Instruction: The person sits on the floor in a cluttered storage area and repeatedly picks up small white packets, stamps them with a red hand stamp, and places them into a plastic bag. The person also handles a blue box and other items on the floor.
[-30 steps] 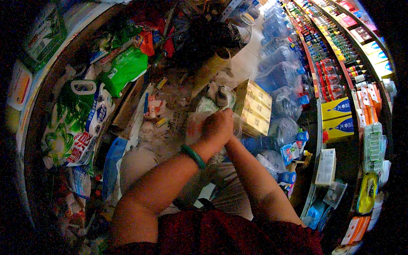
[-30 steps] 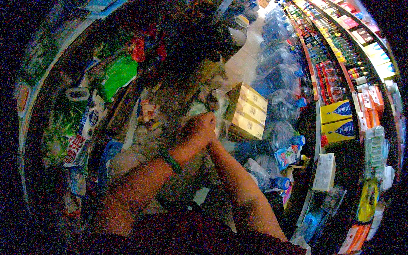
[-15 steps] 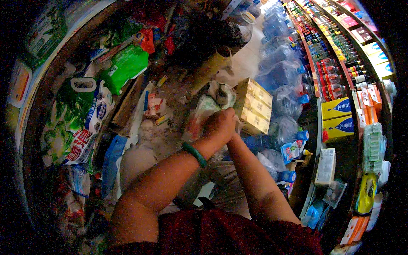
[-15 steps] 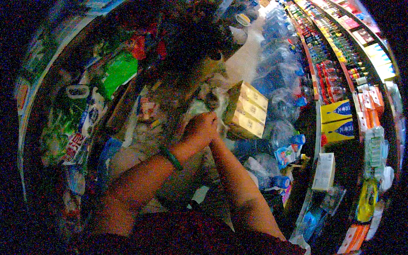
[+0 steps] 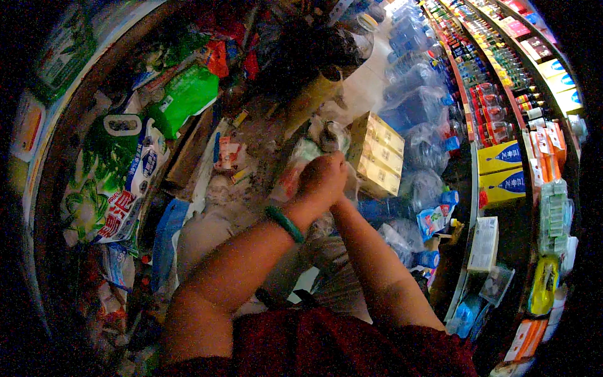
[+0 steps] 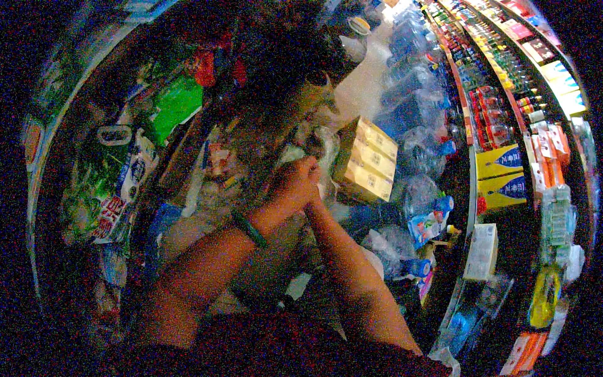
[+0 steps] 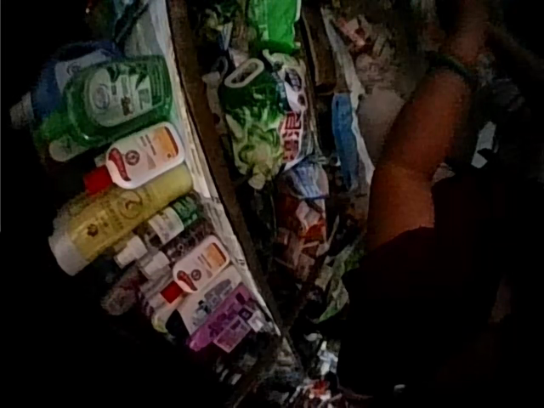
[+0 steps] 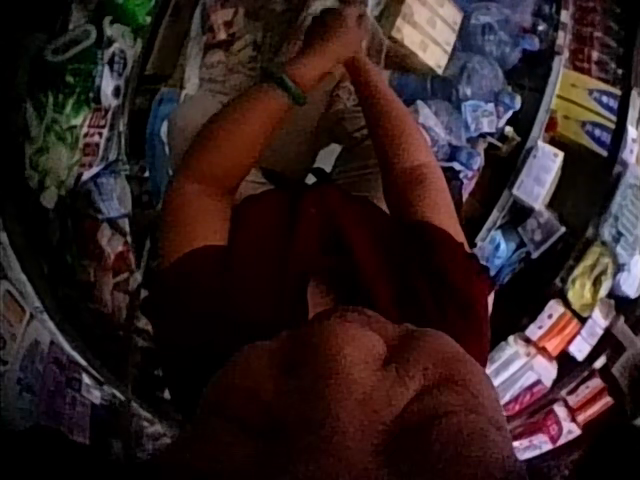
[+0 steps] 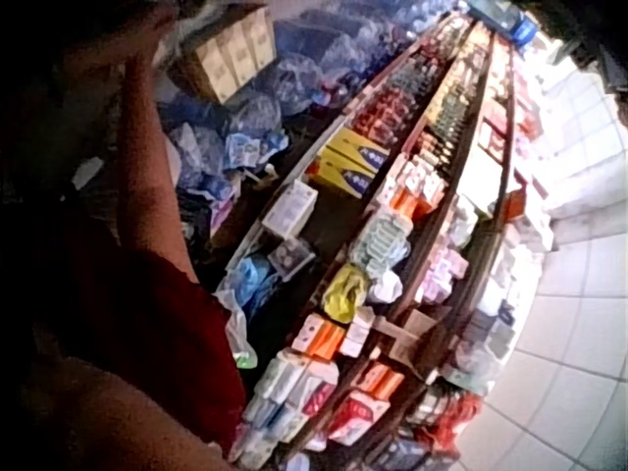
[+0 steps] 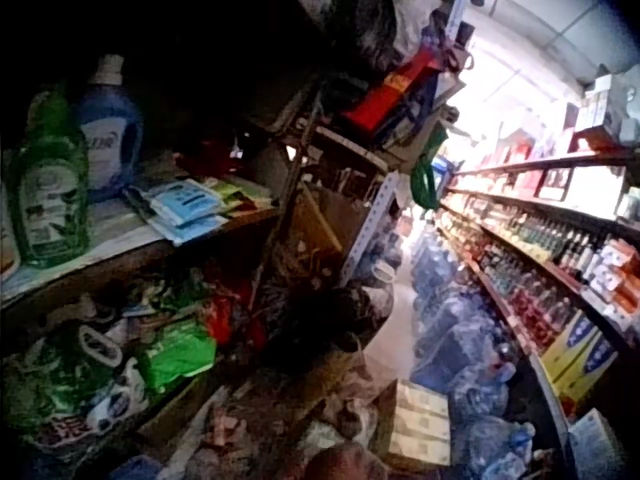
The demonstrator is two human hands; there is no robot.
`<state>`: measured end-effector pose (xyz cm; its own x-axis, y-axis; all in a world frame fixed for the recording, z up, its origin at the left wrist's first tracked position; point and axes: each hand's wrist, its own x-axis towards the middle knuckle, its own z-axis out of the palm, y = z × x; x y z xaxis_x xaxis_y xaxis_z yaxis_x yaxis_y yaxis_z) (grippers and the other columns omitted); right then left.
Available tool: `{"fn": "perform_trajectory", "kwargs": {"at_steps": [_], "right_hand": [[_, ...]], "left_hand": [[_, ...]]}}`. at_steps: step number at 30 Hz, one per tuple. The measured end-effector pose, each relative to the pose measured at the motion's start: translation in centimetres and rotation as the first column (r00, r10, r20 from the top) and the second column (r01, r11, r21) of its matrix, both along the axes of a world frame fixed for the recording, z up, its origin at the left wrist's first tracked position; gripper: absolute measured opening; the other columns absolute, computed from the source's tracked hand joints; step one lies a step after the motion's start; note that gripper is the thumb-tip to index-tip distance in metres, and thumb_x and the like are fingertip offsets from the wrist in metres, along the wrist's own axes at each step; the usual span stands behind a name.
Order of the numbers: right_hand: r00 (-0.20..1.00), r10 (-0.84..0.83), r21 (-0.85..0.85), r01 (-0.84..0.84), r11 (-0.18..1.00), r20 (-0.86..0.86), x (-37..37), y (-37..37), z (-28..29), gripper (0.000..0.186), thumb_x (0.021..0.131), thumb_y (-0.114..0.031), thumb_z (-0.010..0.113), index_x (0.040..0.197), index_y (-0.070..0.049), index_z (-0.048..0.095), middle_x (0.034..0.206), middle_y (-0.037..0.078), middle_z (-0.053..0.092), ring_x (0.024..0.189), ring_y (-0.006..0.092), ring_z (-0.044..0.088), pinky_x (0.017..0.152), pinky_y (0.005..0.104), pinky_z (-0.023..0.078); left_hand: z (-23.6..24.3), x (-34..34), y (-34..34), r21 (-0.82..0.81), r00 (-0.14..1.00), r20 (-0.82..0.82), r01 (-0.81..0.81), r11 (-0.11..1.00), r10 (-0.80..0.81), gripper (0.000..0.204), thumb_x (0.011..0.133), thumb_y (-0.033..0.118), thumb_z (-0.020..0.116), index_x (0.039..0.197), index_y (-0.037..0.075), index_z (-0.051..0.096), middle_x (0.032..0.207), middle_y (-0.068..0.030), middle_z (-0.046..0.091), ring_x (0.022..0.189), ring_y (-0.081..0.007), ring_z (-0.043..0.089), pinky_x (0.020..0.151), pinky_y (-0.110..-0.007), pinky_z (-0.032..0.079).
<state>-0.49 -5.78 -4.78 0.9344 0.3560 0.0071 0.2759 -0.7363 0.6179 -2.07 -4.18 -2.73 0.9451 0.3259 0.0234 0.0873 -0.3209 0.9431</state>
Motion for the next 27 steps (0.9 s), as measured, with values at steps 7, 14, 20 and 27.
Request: {"fn": "perform_trajectory", "kwargs": {"at_steps": [7,14,20,27], "right_hand": [[0.819,0.256,0.543,0.078,0.836,-0.514,3.5,-5.8,-0.8,0.017,0.079,-0.014,0.051,0.089,-0.002,0.060,0.088,0.017,0.061,0.086,0.0335,0.059,0.074,0.0401,0.047],[0.922,0.359,0.958,-0.221,0.182,0.145,3.9,-7.4,5.6,0.014,0.083,-0.007,0.056,0.094,0.000,0.058,0.085,0.014,0.063,0.074,0.0209,0.061,0.070,0.0305,0.047],[0.928,0.040,0.917,0.359,0.174,-0.371,8.0,-16.7,-6.5,0.028,0.080,-0.024,0.063,0.091,0.000,0.056,0.076,0.010,0.060,0.065,0.0180,0.055,0.059,0.0324,0.045],[0.751,-0.081,0.656,0.619,0.431,-0.655,3.9,-16.0,-12.0,0.057,0.065,-0.037,0.075,0.099,0.003,0.052,0.090,0.021,0.061,0.080,0.0309,0.059,0.070,0.0373,0.046]], "left_hand": [[-1.5,2.1,1.8,-0.107,0.982,0.127,-0.124,0.986,0.138,0.015,0.080,0.017,0.055,0.081,0.002,0.056,0.074,-0.0144,0.060,0.069,-0.0283,0.057,0.062,-0.039,0.046],[-0.8,2.3,4.9,-0.124,0.972,0.155,-0.160,0.979,0.179,0.015,0.079,0.017,0.055,0.078,0.002,0.058,0.076,-0.0185,0.061,0.071,-0.0356,0.059,0.062,-0.041,0.046],[1.3,2.5,6.4,-0.113,0.978,0.139,-0.143,0.983,0.158,0.016,0.079,0.018,0.055,0.079,0.003,0.058,0.075,-0.0183,0.061,0.069,-0.0343,0.059,0.062,-0.041,0.046],[2.2,1.8,8.3,-0.016,0.960,0.134,-0.246,0.969,0.246,0.015,0.080,0.017,0.055,0.078,0.003,0.059,0.073,-0.0173,0.061,0.067,-0.0319,0.060,0.061,-0.039,0.047]]}}
